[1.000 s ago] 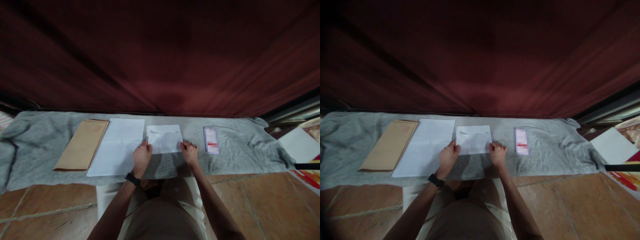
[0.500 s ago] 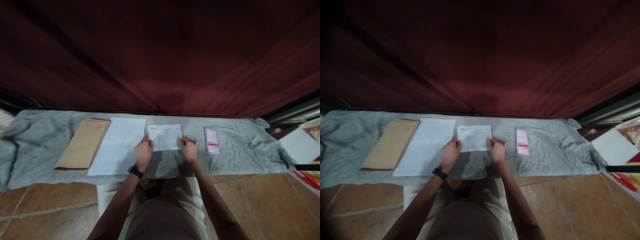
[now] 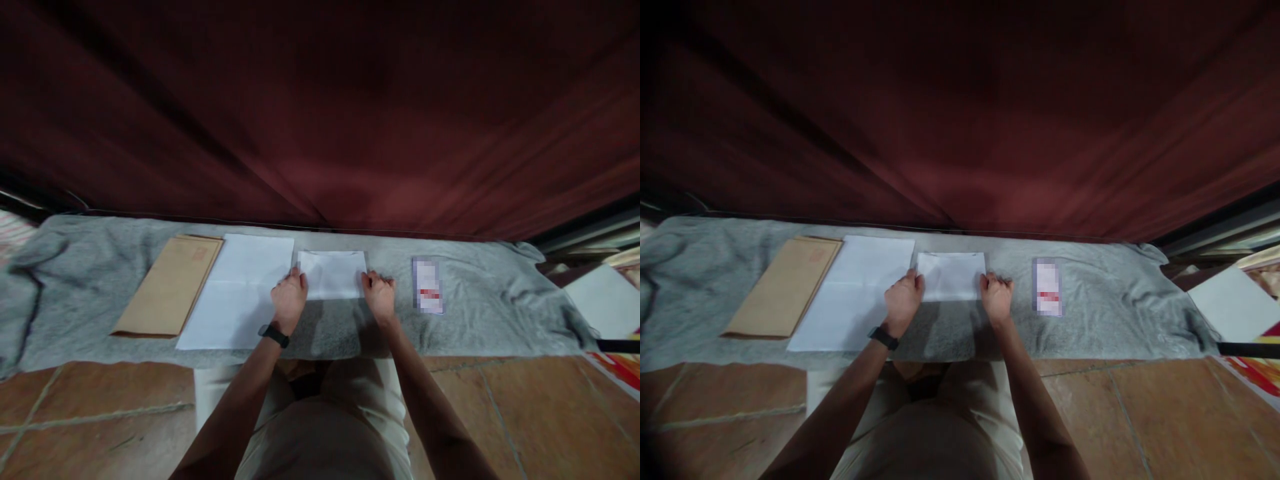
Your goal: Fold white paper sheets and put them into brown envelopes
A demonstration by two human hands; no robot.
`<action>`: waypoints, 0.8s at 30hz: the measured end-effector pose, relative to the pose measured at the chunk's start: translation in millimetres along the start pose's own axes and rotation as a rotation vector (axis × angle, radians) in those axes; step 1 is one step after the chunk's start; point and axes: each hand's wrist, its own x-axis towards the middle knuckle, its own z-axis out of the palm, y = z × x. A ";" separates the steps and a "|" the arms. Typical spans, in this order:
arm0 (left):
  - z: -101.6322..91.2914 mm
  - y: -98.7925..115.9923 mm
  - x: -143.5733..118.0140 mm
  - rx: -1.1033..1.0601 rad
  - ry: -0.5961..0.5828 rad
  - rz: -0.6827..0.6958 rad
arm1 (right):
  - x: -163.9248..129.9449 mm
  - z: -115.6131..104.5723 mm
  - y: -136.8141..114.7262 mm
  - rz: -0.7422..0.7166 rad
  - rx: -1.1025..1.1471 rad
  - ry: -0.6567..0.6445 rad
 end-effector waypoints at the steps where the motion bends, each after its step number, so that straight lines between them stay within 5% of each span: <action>1: 0.8 0.0 1.2 -0.004 0.009 -0.001 | 0.6 0.0 -0.6 -0.003 -0.005 0.006; 24: 8.7 2.9 8.2 -0.021 0.024 -0.001 | 2.0 2.9 -7.0 0.013 0.004 0.098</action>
